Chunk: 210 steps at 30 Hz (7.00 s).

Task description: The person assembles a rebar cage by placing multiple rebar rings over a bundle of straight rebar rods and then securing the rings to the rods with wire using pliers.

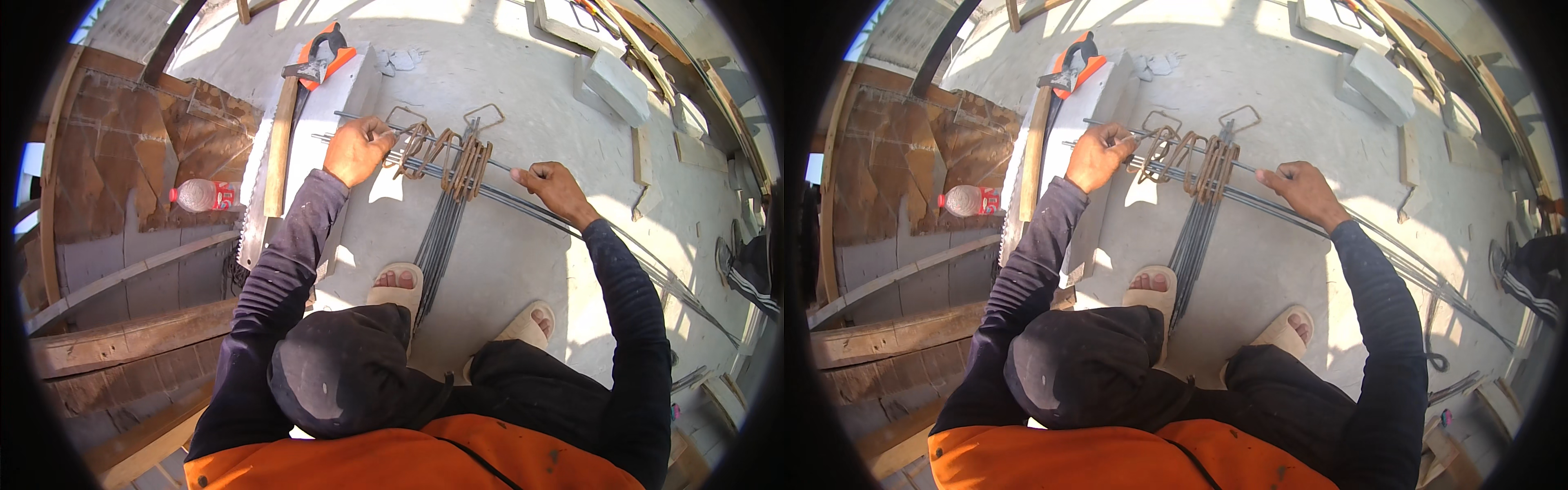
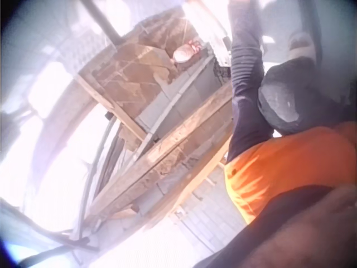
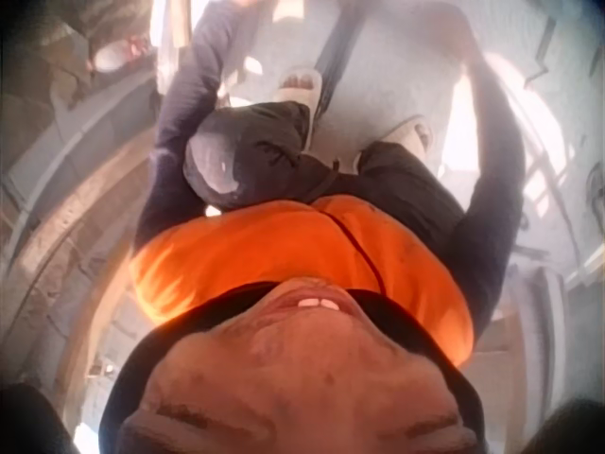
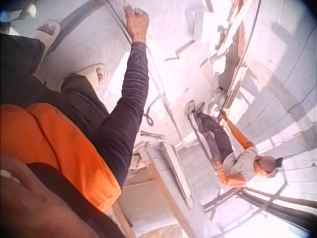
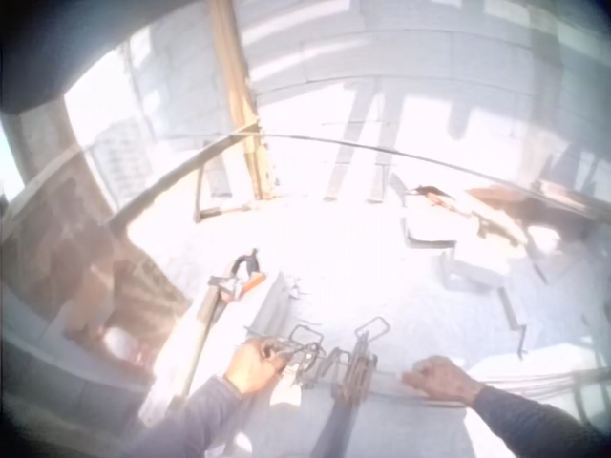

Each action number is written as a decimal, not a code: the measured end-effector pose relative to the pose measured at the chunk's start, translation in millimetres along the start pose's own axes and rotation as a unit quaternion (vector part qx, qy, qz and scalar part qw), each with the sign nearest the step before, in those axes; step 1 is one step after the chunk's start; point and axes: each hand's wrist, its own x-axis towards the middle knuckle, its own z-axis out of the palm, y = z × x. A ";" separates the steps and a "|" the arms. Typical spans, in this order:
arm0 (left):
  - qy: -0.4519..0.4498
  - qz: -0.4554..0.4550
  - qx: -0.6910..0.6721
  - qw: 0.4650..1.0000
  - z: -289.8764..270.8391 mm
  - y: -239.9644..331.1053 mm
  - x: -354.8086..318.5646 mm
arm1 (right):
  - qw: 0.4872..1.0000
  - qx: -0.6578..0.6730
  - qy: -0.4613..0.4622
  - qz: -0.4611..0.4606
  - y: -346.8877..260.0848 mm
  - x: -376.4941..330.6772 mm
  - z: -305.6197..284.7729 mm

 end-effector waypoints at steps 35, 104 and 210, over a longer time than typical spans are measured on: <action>0.085 0.052 0.123 0.987 21.2 14.1 -58.3 | 1.000 0.008 -0.010 -0.005 10.3 3.2 4.3; 0.013 0.260 0.222 0.940 49.6 9.2 -63.2 | 0.997 -0.046 0.022 -0.058 15.4 5.2 12.3; 0.167 -0.139 -0.547 0.809 46.0 -73.3 -55.9 | 0.948 -0.222 0.075 -0.218 -110.2 20.5 95.2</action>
